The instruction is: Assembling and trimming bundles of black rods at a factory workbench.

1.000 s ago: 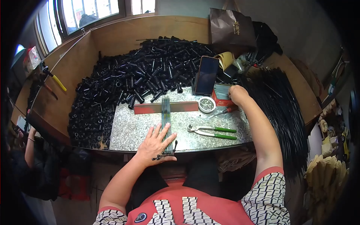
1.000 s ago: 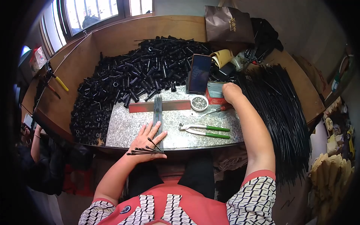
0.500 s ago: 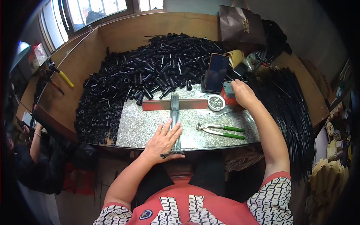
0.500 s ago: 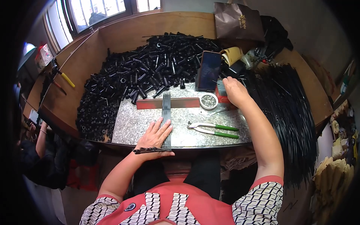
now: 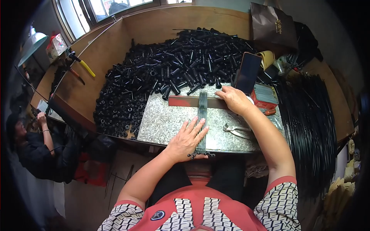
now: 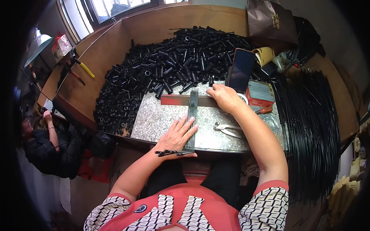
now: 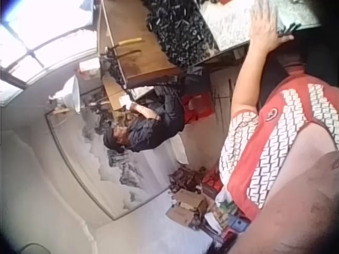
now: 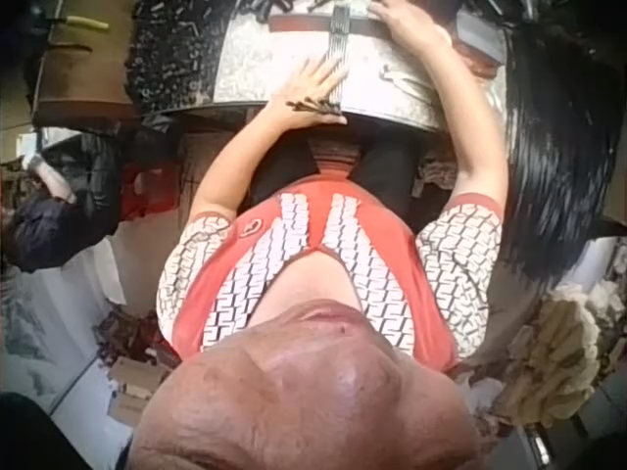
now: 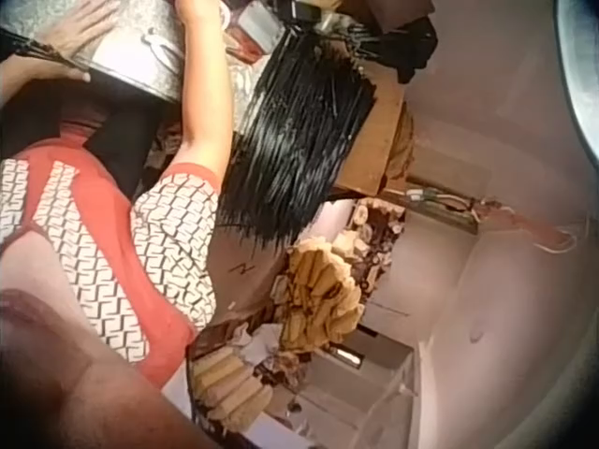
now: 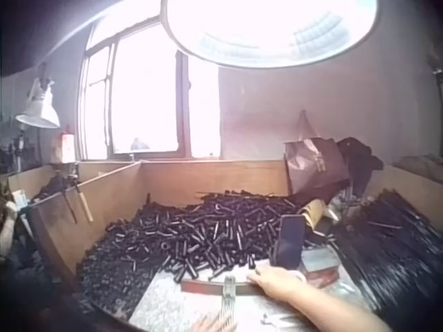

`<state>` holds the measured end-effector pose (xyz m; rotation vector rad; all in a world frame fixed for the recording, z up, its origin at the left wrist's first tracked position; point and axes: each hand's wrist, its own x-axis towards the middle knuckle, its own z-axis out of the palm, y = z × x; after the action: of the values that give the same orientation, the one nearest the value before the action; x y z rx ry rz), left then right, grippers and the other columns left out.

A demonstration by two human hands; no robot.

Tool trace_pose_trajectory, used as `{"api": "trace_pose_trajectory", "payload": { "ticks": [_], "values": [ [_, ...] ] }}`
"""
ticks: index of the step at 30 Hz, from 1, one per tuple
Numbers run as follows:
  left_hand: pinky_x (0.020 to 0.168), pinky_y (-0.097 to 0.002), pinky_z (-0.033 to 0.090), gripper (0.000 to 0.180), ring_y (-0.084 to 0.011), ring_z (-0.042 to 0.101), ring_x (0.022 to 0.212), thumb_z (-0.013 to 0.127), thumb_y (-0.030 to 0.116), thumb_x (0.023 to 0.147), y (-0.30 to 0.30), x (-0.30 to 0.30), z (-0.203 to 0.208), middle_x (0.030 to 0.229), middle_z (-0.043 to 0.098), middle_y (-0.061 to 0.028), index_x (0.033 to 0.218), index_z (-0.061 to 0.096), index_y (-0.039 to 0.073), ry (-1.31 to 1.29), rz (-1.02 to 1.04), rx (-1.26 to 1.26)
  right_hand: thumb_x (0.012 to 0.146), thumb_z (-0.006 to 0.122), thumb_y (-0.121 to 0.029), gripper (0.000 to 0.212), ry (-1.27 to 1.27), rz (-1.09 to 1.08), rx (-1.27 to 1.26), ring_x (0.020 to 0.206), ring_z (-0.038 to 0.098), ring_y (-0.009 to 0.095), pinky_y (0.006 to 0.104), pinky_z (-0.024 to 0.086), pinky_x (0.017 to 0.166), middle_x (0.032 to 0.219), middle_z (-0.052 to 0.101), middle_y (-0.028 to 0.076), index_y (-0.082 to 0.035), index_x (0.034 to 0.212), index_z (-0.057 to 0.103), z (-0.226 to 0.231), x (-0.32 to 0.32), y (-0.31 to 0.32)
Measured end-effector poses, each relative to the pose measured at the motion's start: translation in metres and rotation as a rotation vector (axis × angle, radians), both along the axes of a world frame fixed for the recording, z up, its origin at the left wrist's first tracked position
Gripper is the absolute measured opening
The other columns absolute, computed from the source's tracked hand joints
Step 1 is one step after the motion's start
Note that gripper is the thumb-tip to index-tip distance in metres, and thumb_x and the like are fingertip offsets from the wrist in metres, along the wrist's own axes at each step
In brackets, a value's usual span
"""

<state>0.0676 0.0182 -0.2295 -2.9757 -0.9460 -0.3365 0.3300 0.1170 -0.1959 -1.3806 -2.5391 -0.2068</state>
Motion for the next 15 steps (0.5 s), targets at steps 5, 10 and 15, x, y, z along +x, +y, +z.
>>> {"api": "trace_pose_trajectory", "payload": {
  "ticks": [5,10,15],
  "values": [
    [0.112,-0.0524,0.022,0.096,-0.0417,0.024,0.139,0.057,0.069,0.077,0.0013,-0.0002,0.0001,0.149,0.03,-0.0221,0.143,0.035,0.003,-0.002,-0.008,-0.002,0.083,0.053,-0.007,0.021,-0.015,-0.032,0.013,0.093,0.062,0.029,0.0392,0.052,0.077,0.093,0.059,0.012,-0.009,0.102,0.061,-0.0019,0.0026,0.0031],
    [0.112,-0.0525,0.022,0.097,-0.0416,0.023,0.14,0.056,0.07,0.077,0.0014,-0.0013,-0.0016,0.15,0.029,-0.0221,0.143,0.034,0.002,-0.011,-0.013,0.003,0.084,0.053,-0.008,0.02,0.004,-0.025,0.013,0.093,0.062,0.029,0.0393,0.052,0.077,0.093,0.059,0.012,-0.009,0.101,0.062,-0.002,0.0021,0.0032],
    [0.113,-0.0525,0.022,0.097,-0.041,0.023,0.14,0.059,0.068,0.076,0.0021,-0.0011,-0.0001,0.15,0.029,-0.0216,0.144,0.034,0.004,-0.028,-0.01,-0.034,0.085,0.053,-0.01,0.02,0.024,-0.009,0.019,0.093,0.062,0.029,0.0391,0.051,0.077,0.093,0.059,0.012,-0.01,0.101,0.064,-0.0043,0.0024,0.0063]
  ]
}}
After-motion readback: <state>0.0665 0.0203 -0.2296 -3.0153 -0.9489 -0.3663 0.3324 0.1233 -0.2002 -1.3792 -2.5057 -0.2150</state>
